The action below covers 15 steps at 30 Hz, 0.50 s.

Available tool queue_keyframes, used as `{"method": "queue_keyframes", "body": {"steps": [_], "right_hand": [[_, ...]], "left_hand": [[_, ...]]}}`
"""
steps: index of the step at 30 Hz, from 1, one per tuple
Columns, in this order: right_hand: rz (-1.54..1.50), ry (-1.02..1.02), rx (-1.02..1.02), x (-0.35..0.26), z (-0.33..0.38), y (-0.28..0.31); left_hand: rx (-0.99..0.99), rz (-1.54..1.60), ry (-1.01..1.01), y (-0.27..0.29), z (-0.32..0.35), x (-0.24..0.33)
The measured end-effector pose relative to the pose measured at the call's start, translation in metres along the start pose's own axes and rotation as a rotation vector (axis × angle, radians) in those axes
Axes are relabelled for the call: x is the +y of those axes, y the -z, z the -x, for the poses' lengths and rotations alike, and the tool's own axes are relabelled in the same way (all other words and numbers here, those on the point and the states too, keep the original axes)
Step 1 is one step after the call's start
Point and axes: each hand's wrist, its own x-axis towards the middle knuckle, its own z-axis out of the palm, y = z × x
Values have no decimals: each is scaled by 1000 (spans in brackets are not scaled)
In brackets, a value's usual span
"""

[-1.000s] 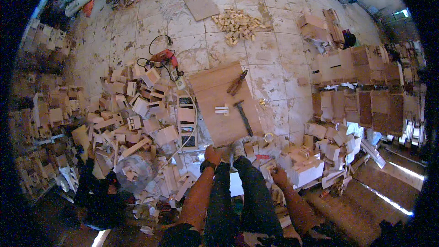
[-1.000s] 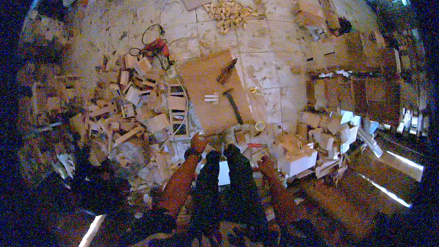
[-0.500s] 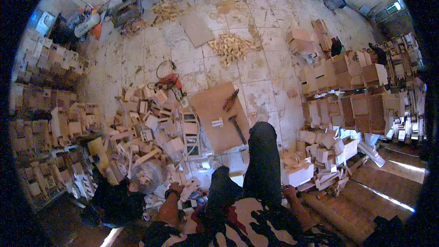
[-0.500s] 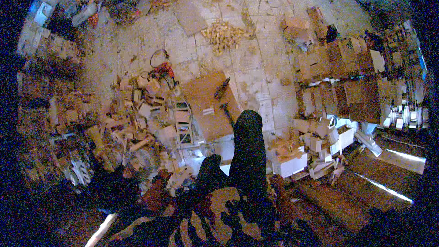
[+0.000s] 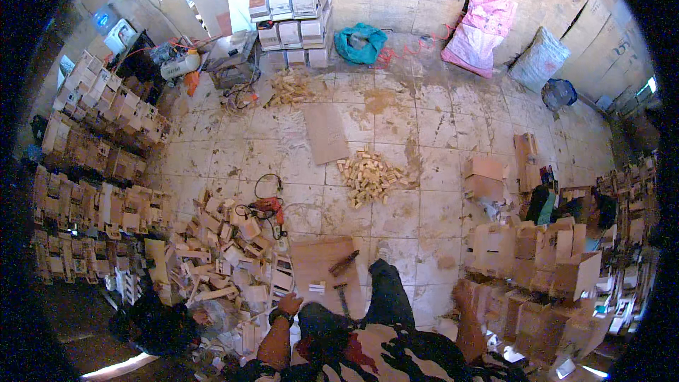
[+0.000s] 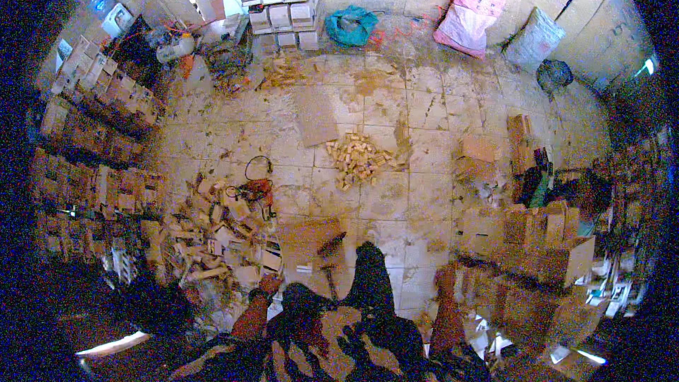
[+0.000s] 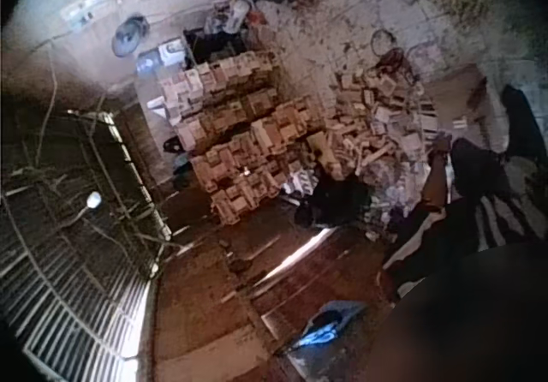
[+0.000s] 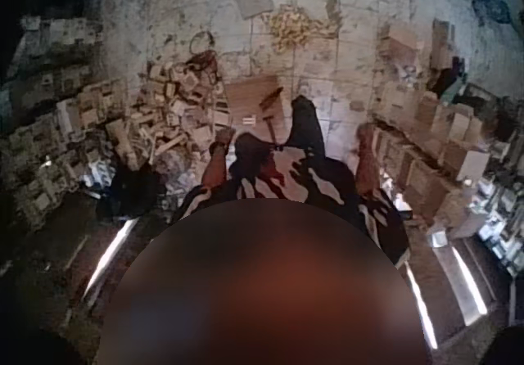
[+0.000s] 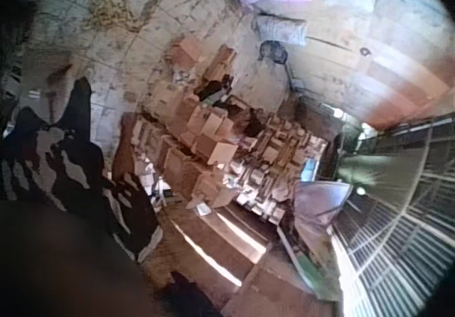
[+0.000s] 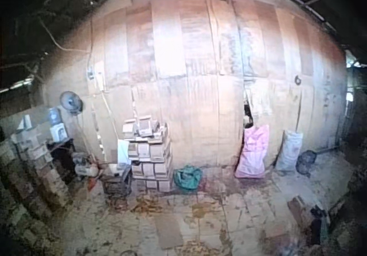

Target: The person sits on the floor and uses a pneumatic nail gun to attach small wooden blocks to a flat board. They repeatedly pick up blocks, position them, and fire the nail gun to secure them in place.

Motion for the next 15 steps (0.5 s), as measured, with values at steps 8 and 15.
{"method": "queue_keyframes", "body": {"steps": [8, 15], "right_hand": [[-638, 374, 133, -230, -140, 124], [-311, 31, -635, -284, -131, -2]], "left_hand": [[278, 392, 205, 29, 28, 59], [152, 483, 420, -16, 59, 72]]}}
